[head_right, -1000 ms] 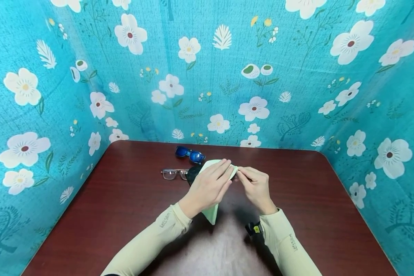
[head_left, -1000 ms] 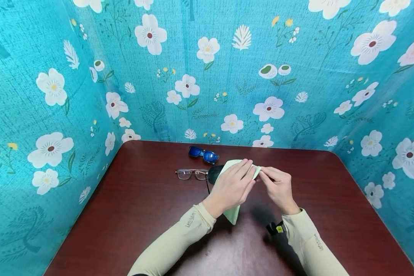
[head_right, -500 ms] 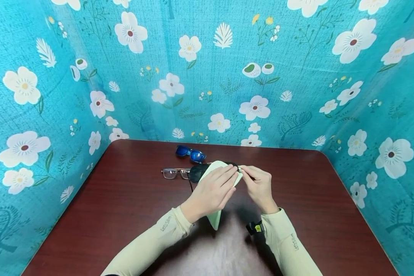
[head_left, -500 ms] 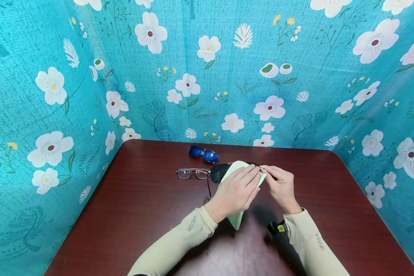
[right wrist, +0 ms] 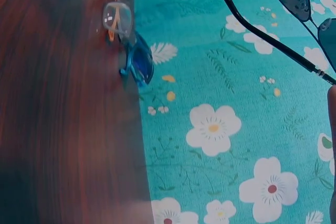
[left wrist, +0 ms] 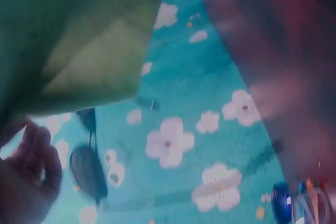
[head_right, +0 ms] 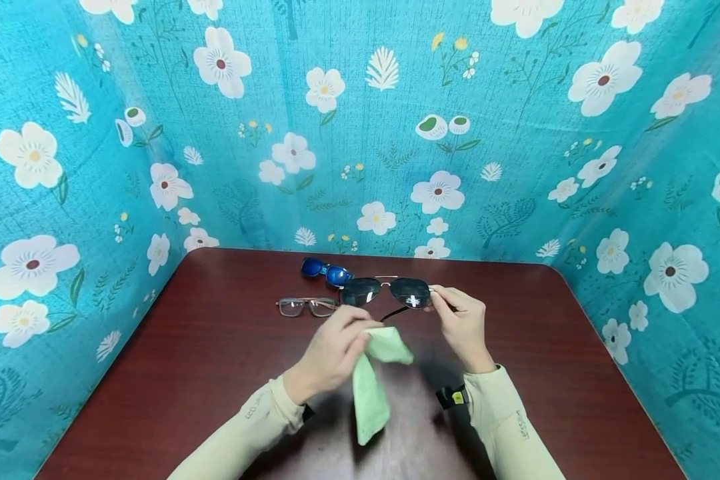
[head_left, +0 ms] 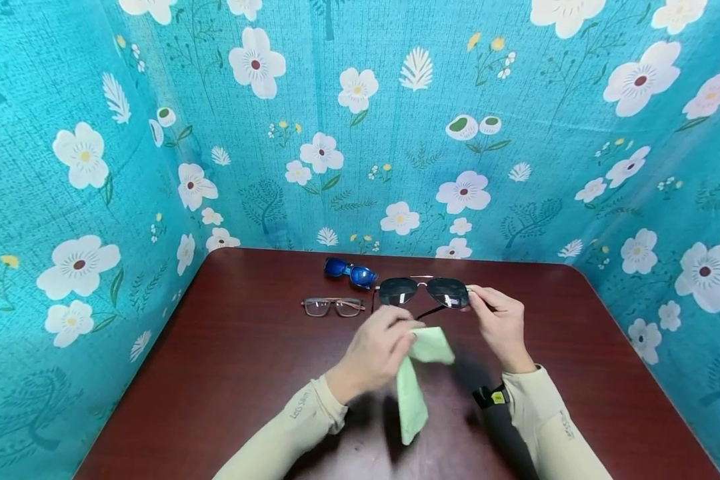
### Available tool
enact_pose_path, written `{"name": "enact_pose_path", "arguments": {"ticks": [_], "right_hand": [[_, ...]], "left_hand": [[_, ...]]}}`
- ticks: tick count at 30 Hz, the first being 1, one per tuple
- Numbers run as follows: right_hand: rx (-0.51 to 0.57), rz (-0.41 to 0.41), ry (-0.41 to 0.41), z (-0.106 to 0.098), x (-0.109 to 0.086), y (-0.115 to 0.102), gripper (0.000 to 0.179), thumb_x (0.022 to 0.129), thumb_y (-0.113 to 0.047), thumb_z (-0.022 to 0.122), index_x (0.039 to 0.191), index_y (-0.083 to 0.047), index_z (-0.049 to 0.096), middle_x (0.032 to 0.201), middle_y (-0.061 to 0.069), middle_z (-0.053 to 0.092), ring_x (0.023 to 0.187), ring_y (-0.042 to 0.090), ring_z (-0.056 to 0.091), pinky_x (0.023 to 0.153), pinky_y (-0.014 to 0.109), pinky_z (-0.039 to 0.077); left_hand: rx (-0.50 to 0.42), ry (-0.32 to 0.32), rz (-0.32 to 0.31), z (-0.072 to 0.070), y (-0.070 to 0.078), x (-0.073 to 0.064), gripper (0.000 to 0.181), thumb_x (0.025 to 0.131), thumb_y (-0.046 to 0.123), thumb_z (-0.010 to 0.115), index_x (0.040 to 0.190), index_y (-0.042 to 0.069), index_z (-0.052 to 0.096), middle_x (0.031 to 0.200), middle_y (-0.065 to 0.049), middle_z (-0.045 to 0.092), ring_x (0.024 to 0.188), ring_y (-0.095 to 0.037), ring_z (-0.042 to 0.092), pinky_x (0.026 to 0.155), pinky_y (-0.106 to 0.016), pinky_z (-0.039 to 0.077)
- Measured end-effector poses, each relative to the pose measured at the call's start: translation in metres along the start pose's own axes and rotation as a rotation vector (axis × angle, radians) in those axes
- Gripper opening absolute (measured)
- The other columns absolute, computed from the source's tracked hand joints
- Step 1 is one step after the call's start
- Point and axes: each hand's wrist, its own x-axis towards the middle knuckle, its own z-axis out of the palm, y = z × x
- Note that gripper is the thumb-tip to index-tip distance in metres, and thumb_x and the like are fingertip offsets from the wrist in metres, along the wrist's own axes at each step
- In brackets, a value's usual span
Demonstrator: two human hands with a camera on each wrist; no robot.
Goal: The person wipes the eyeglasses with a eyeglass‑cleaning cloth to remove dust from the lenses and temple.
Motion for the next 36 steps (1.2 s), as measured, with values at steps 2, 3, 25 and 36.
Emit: {"name": "enact_pose_path", "arguments": {"ticks": [2,3,25,36], "right_hand": [[-0.012,0.004,0.004,-0.003,0.000,0.002,0.017,0.084,0.017,0.059,0.099,0.016,0.066,0.084,0.024,0.066,0.068,0.007,0.064,0.062,0.019,0.051],[-0.004,0.008,0.004,-0.004,-0.001,0.003,0.017,0.084,0.017,0.059,0.100,0.016,0.066,0.085,0.022,0.067,0.069,0.007,0.063,0.063,0.018,0.051],[0.027,-0.013,-0.002,-0.018,-0.006,0.031,0.018,0.083,0.017,0.060,0.098,0.012,0.069,0.085,0.008,0.069,0.071,0.008,0.061,0.064,0.016,0.048],[0.035,0.021,-0.007,-0.009,-0.005,0.012,0.015,0.085,0.016,0.058,0.096,0.014,0.067,0.075,0.006,0.067,0.065,0.014,0.062,0.061,0.018,0.048]], "left_hand": [[-0.046,0.041,-0.128,-0.008,-0.004,-0.004,0.026,0.096,0.016,0.044,0.084,0.011,0.066,0.083,0.000,0.055,0.075,-0.011,0.051,0.067,-0.020,0.044],[-0.069,0.051,-0.192,-0.012,-0.007,-0.005,0.027,0.096,0.015,0.044,0.076,0.012,0.062,0.077,0.002,0.052,0.068,-0.009,0.048,0.061,-0.018,0.042],[-0.655,0.340,-1.138,-0.033,-0.066,-0.019,0.039,0.098,0.025,0.051,0.062,0.010,0.048,0.059,0.000,0.037,0.057,-0.012,0.037,0.058,-0.025,0.036],[-1.321,0.191,-1.011,-0.013,-0.051,-0.015,0.053,0.103,0.030,0.036,0.139,-0.010,0.031,0.140,-0.023,0.036,0.133,-0.025,0.029,0.106,-0.036,0.029]]}}
